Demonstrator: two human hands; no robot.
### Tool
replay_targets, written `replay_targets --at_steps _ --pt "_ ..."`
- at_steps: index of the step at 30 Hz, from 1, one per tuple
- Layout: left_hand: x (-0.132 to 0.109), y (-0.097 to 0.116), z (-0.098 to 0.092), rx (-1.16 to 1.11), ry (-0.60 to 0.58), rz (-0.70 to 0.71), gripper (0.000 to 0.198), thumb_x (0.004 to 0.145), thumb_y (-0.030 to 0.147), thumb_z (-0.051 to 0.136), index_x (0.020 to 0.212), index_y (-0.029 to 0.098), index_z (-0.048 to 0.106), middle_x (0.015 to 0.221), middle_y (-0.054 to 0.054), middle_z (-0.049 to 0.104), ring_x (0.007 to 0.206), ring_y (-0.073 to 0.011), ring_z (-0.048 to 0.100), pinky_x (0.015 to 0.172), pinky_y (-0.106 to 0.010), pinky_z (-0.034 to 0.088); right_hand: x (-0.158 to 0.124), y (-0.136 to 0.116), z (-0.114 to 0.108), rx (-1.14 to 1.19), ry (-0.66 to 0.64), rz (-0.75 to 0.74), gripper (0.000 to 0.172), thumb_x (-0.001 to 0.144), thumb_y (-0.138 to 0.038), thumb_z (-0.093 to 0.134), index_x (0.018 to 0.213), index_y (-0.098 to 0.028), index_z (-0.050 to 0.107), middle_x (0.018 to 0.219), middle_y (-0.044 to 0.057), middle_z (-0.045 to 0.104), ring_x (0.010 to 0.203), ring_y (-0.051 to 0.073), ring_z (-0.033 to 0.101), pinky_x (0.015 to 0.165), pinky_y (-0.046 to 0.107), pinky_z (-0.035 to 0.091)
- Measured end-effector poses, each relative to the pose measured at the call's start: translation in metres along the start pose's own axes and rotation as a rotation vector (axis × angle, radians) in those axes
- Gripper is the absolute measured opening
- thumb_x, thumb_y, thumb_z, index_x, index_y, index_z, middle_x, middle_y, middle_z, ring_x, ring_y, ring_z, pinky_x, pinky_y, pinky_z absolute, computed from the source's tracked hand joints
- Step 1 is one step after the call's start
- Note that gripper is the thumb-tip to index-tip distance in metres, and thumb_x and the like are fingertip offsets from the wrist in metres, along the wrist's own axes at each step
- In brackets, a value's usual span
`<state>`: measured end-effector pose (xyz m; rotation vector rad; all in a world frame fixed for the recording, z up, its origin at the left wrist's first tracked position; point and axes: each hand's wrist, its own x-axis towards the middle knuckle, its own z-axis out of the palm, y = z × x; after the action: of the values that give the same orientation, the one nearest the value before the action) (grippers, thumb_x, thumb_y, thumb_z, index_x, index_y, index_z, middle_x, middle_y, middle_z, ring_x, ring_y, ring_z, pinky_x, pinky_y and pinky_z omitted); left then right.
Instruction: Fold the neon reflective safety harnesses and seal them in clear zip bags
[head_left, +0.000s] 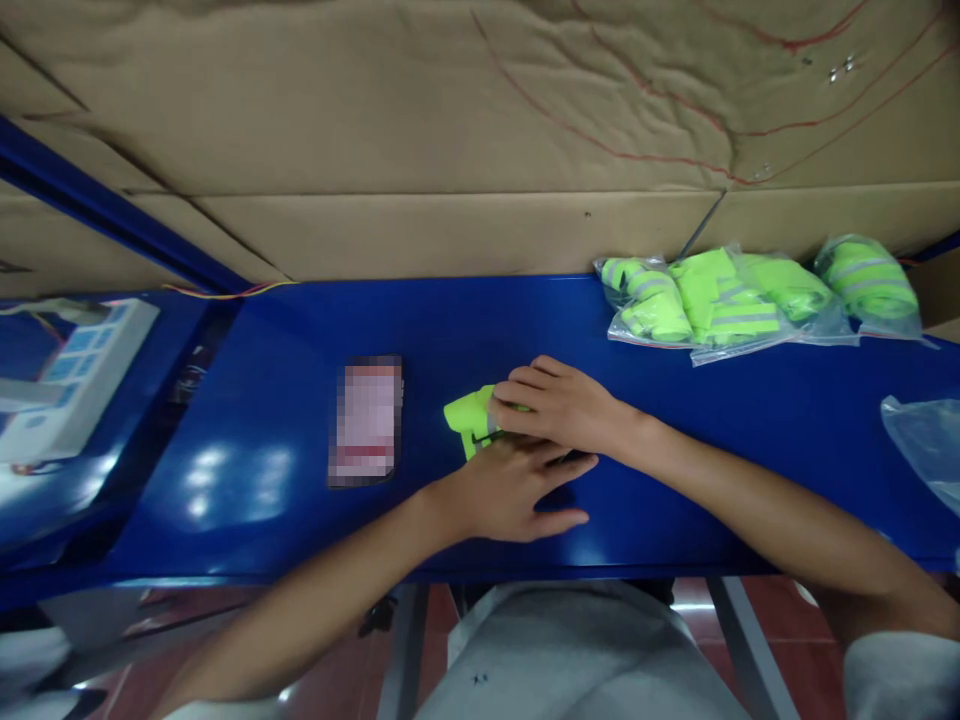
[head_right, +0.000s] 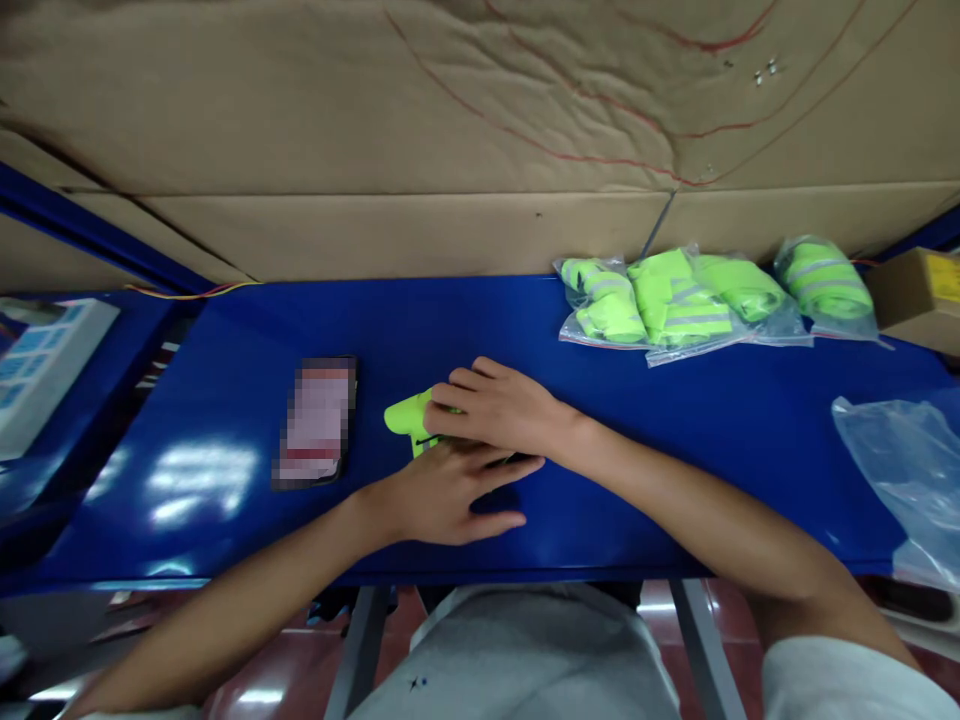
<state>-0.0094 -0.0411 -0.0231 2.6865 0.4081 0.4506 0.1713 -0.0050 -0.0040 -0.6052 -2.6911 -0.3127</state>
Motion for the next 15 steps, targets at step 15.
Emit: replay_targets --at_steps 15 --pt "-0.002 0.011 0.011 0.037 -0.045 0.021 0.044 0.106 0.036 0.043 0.137 0.009 0.057 0.131 -0.018 0.069 0.129 -0.0258 0.063 0.111 -0.042 0.05 -0.001 -0.001 -0.021 0.854 -0.242 0.293 0.025 0.106 -0.036 0.051 0.111 -0.023 0.072 0.112 0.004 0.069 0.108 0.018 0.059 0.098 0.037 0.033"
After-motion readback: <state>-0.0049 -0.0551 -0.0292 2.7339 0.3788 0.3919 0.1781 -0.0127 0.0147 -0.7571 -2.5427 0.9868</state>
